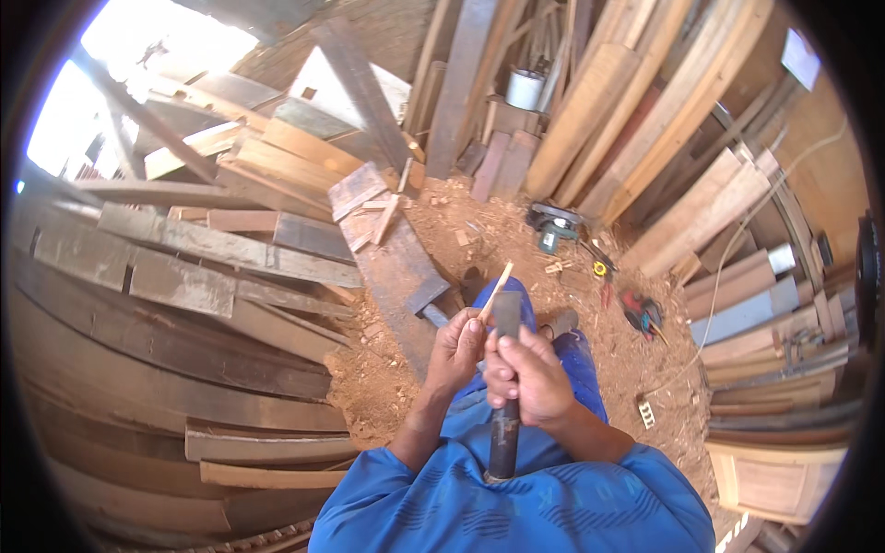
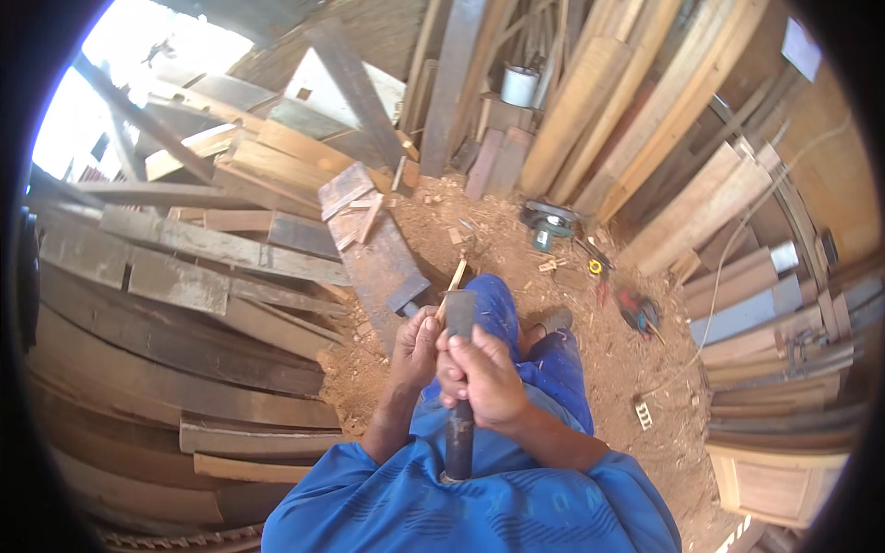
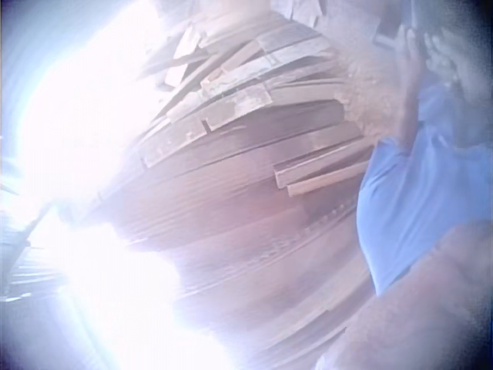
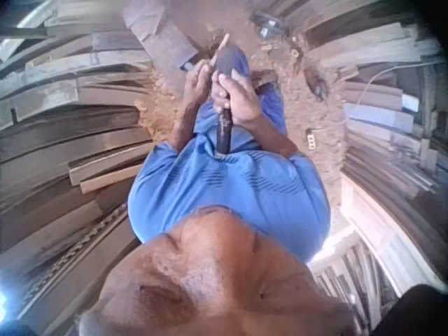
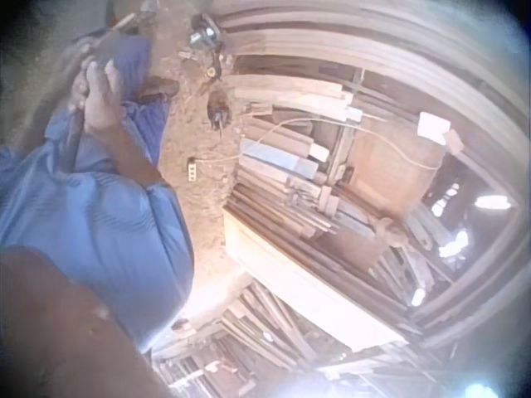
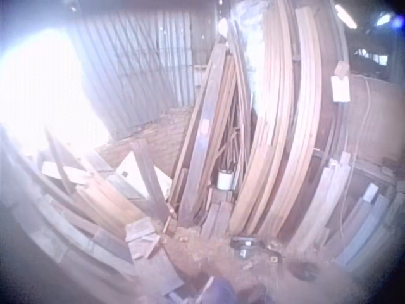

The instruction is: The person shapes a small piece of wood using a chisel and their hands, repeatedly removing thin shavings from the end and sides of the wooden stick.

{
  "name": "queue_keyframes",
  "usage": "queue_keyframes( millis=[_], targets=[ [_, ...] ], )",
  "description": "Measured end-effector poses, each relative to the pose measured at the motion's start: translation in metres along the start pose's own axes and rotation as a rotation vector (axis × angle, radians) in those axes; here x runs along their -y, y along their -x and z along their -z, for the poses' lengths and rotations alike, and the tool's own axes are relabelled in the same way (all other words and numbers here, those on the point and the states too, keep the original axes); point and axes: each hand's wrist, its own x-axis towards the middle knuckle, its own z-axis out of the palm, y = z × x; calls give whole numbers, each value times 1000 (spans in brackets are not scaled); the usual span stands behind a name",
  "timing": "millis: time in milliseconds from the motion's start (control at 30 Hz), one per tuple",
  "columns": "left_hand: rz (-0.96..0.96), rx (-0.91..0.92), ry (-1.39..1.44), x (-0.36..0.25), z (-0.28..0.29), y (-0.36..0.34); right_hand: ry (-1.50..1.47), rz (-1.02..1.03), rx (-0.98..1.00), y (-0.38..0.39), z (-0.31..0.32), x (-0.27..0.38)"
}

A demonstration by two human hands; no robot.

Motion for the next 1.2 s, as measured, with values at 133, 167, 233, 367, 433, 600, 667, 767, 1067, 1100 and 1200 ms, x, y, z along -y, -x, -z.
queue_keyframes(
  millis=[133, 167, 233, 367, 433, 600, 667, 767, 1067, 1100, 1200],
  targets=[
    [-143, 74, -161, 7, 0, 5, 65, 35, 14, 7, 2, -8],
    [-151, 81, -196, 4, 1, 7, 86, 52, 15, 9, 2, -9],
    [-173, 88, -258, -3, 2, 11, 92, 76, 6, 12, 1, -9],
    [-199, 174, -444, -11, 9, 25, 57, 103, -79, 18, 2, -10],
    [-149, 265, -542, -7, 23, 41, 32, 173, -68, 26, -3, 4],
    [78, 110, -295, 33, 29, 74, 212, 405, -199, 42, 20, 34],
    [71, 44, -155, 28, 19, 62, 268, 360, -268, 25, 38, 40],
    [92, 78, -94, 18, -3, 35, 446, 405, -320, 7, 47, 39],
    [89, 293, -97, 11, -21, 21, 706, 545, -422, -3, 69, 38],
    [161, 325, -8, 9, -21, 22, 690, 513, -418, 0, 67, 39],
    [197, 397, -46, 19, -15, 21, 663, 466, -410, -3, 66, 39]
  ],
)
